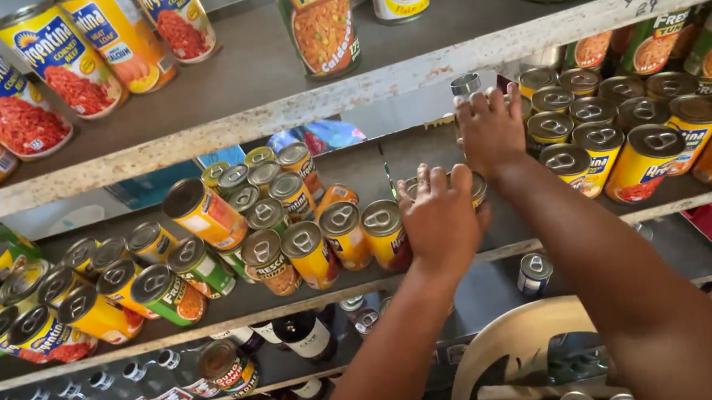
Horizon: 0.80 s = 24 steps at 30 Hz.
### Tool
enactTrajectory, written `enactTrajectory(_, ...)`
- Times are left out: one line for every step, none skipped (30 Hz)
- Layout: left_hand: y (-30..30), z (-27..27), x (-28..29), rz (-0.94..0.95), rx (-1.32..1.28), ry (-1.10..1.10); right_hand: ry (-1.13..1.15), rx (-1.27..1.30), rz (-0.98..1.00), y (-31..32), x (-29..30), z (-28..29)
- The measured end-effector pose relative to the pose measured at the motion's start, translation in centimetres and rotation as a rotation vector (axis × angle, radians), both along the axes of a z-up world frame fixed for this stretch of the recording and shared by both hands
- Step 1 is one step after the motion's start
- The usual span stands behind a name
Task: The recorder is organizing and restocking various canned goods on the shelves in a grocery store.
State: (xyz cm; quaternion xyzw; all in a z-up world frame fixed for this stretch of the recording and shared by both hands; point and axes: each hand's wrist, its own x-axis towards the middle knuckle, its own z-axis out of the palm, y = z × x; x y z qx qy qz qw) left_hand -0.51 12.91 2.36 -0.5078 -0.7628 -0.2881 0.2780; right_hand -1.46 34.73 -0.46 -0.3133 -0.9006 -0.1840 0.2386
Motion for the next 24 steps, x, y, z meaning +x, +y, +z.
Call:
enactTrajectory(0.0, 0.2, 0.0, 0.0, -0.005, -0.007, 0.024, 0.013, -0.003, -0.3, 0.2, 0.3)
enactTrajectory(0.1, 0.3, 0.0, 0.002, -0.005, -0.01, 0.022, 0.013, -0.001, -0.4, 0.4, 0.8)
enactTrajectory(0.1, 0.4, -0.1, 0.002, -0.017, -0.021, 0.041, 0.007, 0.006, -0.4, 0.6, 1.3)
enactTrajectory(0.0, 0.3, 0.1, 0.002, -0.035, -0.038, 0.055, -0.003, 0.013, -0.7, 0.9, 1.5)
enactTrajectory(0.0, 0.2, 0.0, 0.005, -0.039, -0.046, 0.047, -0.008, 0.016, -0.7, 1.0, 1.2)
enactTrajectory(0.1, 0.1, -0.1, 0.003, -0.024, -0.025, 0.041, -0.051, 0.028, -0.7, 1.2, 0.8)
enactTrajectory(0.1, 0.0, -0.1, 0.001, -0.009, -0.004, 0.035, -0.093, 0.04, -0.8, 1.4, 0.5)
enactTrajectory(0.1, -0.2, -0.1, 0.002, -0.011, -0.007, 0.032, -0.095, 0.041, 0.1, 1.1, -0.4)
enactTrajectory(0.0, -0.2, -0.1, 0.0, -0.001, 0.0, 0.04, -0.061, 0.071, 0.9, 0.8, -1.2)
enactTrajectory(0.0, -0.3, -0.1, -0.003, 0.009, 0.009, 0.051, -0.027, 0.1, 1.8, 0.5, -2.1)
enactTrajectory(-0.1, -0.4, 0.0, -0.002, 0.006, 0.008, 0.05, -0.03, 0.1, 1.7, 0.8, -1.9)
enactTrajectory(-0.1, -0.4, 0.0, 0.002, 0.008, 0.007, 0.031, -0.011, 0.114, 1.7, 1.1, -1.6)
enactTrajectory(0.0, -0.4, 0.0, 0.006, 0.011, 0.007, 0.012, 0.007, 0.128, 1.7, 1.3, -1.4)
enactTrajectory(0.0, -0.6, 0.0, 0.003, 0.009, 0.005, 0.011, 0.005, 0.126, 0.8, 2.1, -0.6)
enactTrajectory(0.0, -0.7, 0.0, 0.012, 0.01, 0.013, -0.029, -0.013, 0.12, -0.1, 2.8, 0.1)
enactTrajectory(0.2, -0.7, -0.1, 0.022, 0.014, 0.023, -0.066, -0.029, 0.115, -0.8, 3.4, 1.1)
enactTrajectory(0.0, -0.8, 0.0, 0.02, 0.014, 0.023, -0.066, -0.028, 0.113, -1.9, 3.7, 1.6)
enactTrajectory(0.0, -0.8, 0.0, 0.017, 0.02, 0.032, -0.052, -0.03, 0.119, -2.9, 3.9, 2.3)
enactTrajectory(0.0, -0.8, 0.0, 0.015, 0.026, 0.04, -0.037, -0.031, 0.125, -3.9, 4.1, 3.0)
enactTrajectory(0.0, -0.9, -0.1, 0.01, 0.03, 0.043, -0.034, -0.027, 0.119, -4.0, 4.5, 3.5)
enactTrajectory(0.1, -0.9, -0.1, 0.014, 0.047, 0.054, -0.01, -0.106, 0.152, -4.2, 4.9, 3.9)
enactTrajectory(0.2, -1.0, 0.0, 0.014, 0.065, 0.063, 0.012, -0.186, 0.181, -4.3, 5.5, 4.4)
enactTrajectory(0.1, -1.1, 0.1, 0.005, 0.069, 0.063, 0.013, -0.182, 0.172, -3.9, 6.0, 4.1)
enactTrajectory(0.2, -1.1, 0.0, 0.015, 0.054, 0.052, 0.045, -0.239, 0.249, -3.3, 6.2, 4.2)
